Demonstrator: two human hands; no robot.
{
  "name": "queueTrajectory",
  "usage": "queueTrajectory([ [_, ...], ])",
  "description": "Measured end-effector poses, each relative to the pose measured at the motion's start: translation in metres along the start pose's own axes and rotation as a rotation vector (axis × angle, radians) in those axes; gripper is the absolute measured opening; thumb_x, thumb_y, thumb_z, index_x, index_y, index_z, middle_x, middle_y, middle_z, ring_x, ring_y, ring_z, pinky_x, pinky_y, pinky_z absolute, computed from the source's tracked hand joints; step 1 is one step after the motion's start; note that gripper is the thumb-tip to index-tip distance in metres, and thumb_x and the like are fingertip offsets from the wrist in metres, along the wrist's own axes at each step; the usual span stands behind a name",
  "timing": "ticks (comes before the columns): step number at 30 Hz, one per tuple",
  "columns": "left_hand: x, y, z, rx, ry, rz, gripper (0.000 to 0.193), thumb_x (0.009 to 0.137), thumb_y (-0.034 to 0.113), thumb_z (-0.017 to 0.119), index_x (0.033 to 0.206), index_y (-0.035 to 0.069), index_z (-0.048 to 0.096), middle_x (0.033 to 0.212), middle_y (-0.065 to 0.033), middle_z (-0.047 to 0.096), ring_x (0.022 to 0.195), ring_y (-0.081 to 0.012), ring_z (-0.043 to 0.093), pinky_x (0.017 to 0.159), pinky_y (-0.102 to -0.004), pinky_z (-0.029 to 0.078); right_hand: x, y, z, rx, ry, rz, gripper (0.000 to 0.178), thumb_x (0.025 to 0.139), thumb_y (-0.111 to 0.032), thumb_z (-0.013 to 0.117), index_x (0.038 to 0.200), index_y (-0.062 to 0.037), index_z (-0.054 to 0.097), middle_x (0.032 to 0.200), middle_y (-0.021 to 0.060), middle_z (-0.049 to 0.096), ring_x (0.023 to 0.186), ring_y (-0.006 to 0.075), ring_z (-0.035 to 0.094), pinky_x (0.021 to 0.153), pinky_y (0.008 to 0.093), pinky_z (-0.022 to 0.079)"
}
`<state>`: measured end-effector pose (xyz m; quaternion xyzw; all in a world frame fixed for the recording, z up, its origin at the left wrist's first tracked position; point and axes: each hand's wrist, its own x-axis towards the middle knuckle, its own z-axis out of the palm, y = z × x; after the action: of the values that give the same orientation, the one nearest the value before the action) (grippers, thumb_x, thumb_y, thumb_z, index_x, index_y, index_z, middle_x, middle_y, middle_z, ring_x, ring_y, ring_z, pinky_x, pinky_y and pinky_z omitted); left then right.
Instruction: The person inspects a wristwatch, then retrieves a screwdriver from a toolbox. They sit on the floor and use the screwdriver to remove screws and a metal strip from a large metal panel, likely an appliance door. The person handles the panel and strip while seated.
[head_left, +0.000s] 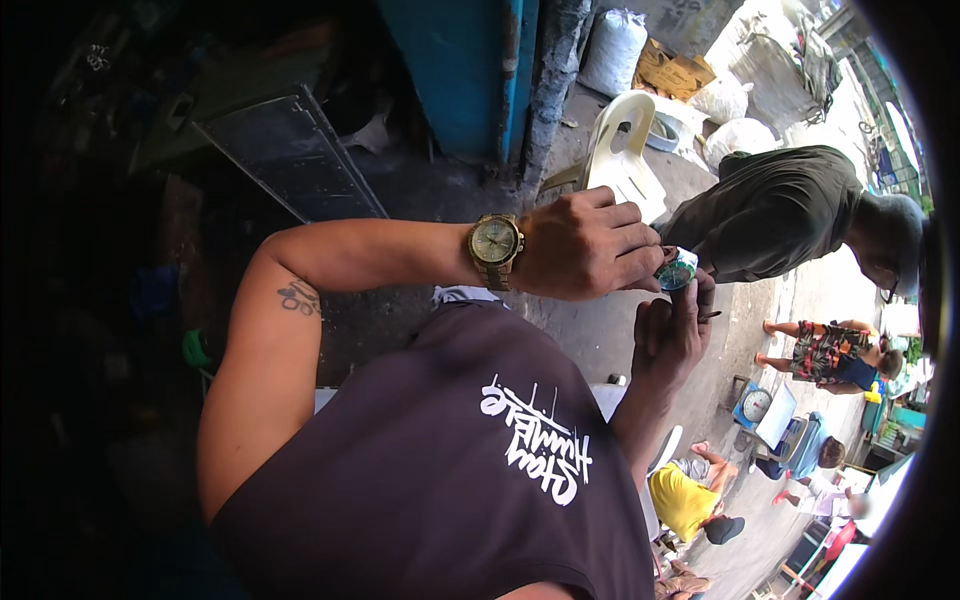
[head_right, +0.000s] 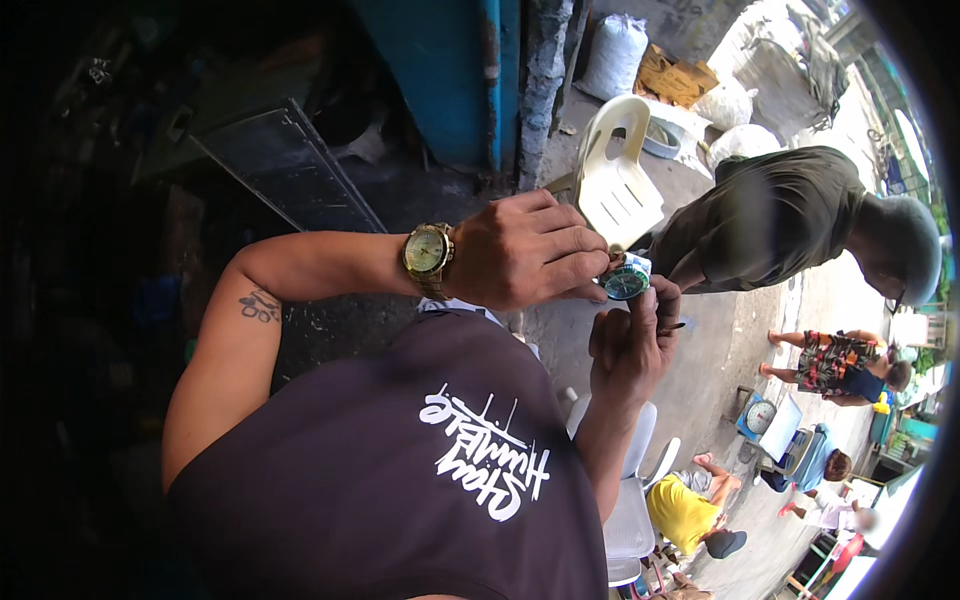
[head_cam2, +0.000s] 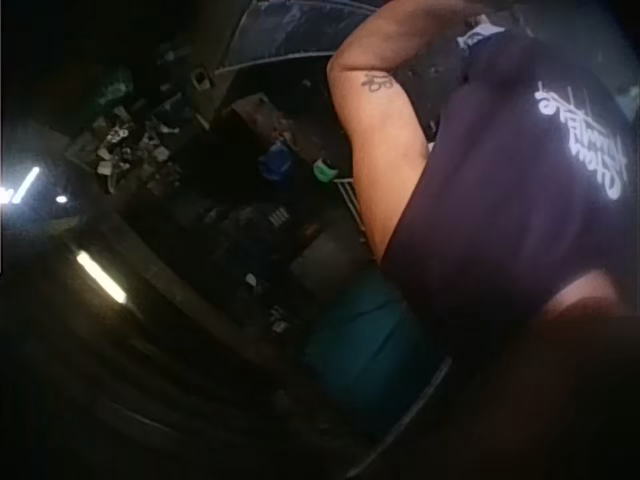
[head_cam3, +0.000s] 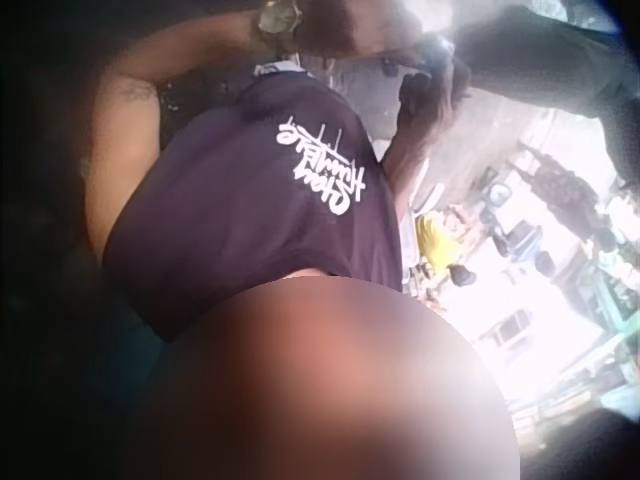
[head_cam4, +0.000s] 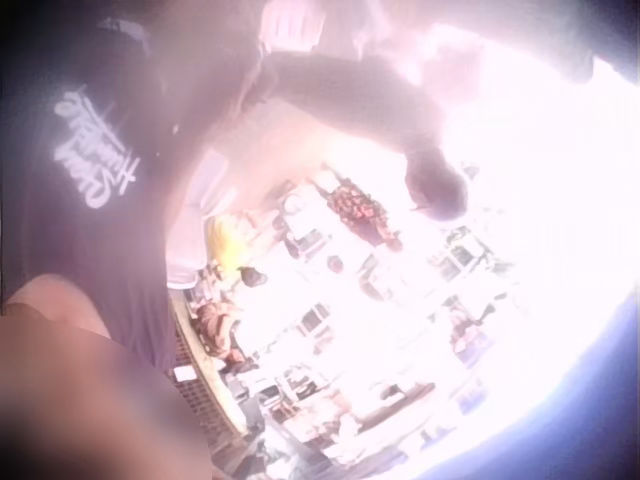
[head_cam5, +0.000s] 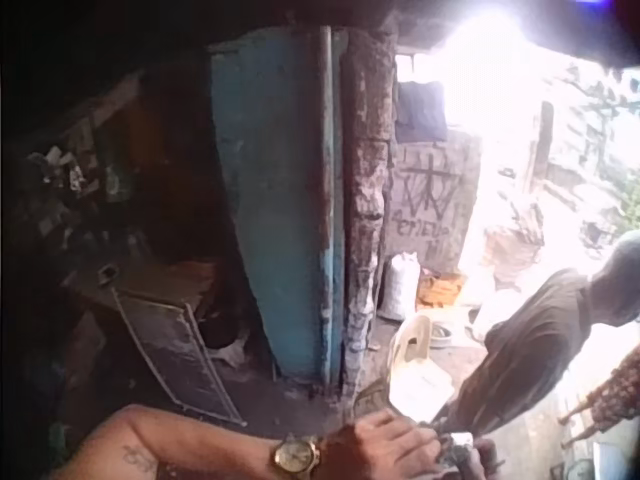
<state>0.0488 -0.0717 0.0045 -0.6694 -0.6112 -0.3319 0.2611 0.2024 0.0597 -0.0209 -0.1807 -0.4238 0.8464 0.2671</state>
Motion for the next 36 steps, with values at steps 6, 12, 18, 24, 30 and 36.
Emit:
queueTrajectory([
  [6,0.000,-0.008,0.000,0.026,0.012,0.020,0.032,0.084,0.030,0.076,0.101,0.005,0.066,0.095,-0.0062,0.071,0.086,-0.0209,0.069,0.068,-0.0330,0.052,0.008,0.003,0.003,-0.025,0.004,-0.047,0.016,0.108,-0.020,0.050,0.113,-0.0064,0.056,0.048,-0.0023,0.042,0.032,0.0052,0.028,0.033,0.0221,0.027],
  [12,-0.003,-0.005,0.001,-0.014,0.028,-0.046,0.035,0.082,0.030,0.078,0.102,0.005,0.065,0.096,-0.0060,0.071,0.086,-0.0202,0.069,0.068,-0.0327,0.052,0.006,0.004,0.005,-0.011,-0.037,-0.051,0.015,0.107,-0.018,0.050,0.113,-0.0059,0.056,0.049,-0.0024,0.042,0.033,0.0051,0.028,0.034,0.0227,0.028],
  [18,-0.003,-0.005,-0.004,0.000,-0.008,-0.036,0.038,0.081,0.031,0.079,0.104,0.005,0.064,0.097,-0.0058,0.071,0.086,-0.0205,0.069,0.068,-0.0327,0.053,0.002,0.003,0.005,-0.008,-0.041,-0.036,0.014,0.107,-0.018,0.051,0.113,-0.0063,0.055,0.050,-0.0033,0.043,0.033,0.0046,0.030,0.035,0.0222,0.030],
  [24,0.003,-0.003,-0.008,-0.094,-0.015,-0.064,0.042,0.077,0.023,0.084,0.107,0.003,0.065,0.099,-0.0087,0.072,0.086,-0.0239,0.070,0.071,-0.0351,0.055,-0.003,-0.002,0.005,-0.029,-0.025,-0.046,0.012,0.106,-0.016,0.054,0.113,-0.0061,0.056,0.055,-0.0048,0.045,0.038,0.0033,0.036,0.037,0.0224,0.034],
  [30,0.005,0.000,-0.005,-0.360,-0.040,-0.259,0.039,0.077,0.011,0.086,0.109,0.000,0.067,0.098,-0.0148,0.073,0.087,-0.0246,0.072,0.075,-0.0337,0.058,-0.005,-0.009,0.004,-0.026,-0.045,-0.013,0.021,0.103,-0.020,0.062,0.112,-0.0028,0.056,0.058,-0.0044,0.048,0.043,0.0030,0.039,0.041,0.0220,0.034],
  [36,0.000,0.018,-0.001,-0.928,-0.078,-0.882,0.034,0.087,0.006,0.079,0.117,-0.003,0.064,0.101,-0.0110,0.075,0.090,-0.0121,0.070,0.079,-0.0263,0.058,-0.008,-0.013,0.003,-0.098,-0.026,-0.009,0.028,0.102,-0.025,0.064,0.115,-0.0003,0.059,0.070,-0.0027,0.058,0.046,0.0023,0.045,0.043,0.0204,0.037],
])
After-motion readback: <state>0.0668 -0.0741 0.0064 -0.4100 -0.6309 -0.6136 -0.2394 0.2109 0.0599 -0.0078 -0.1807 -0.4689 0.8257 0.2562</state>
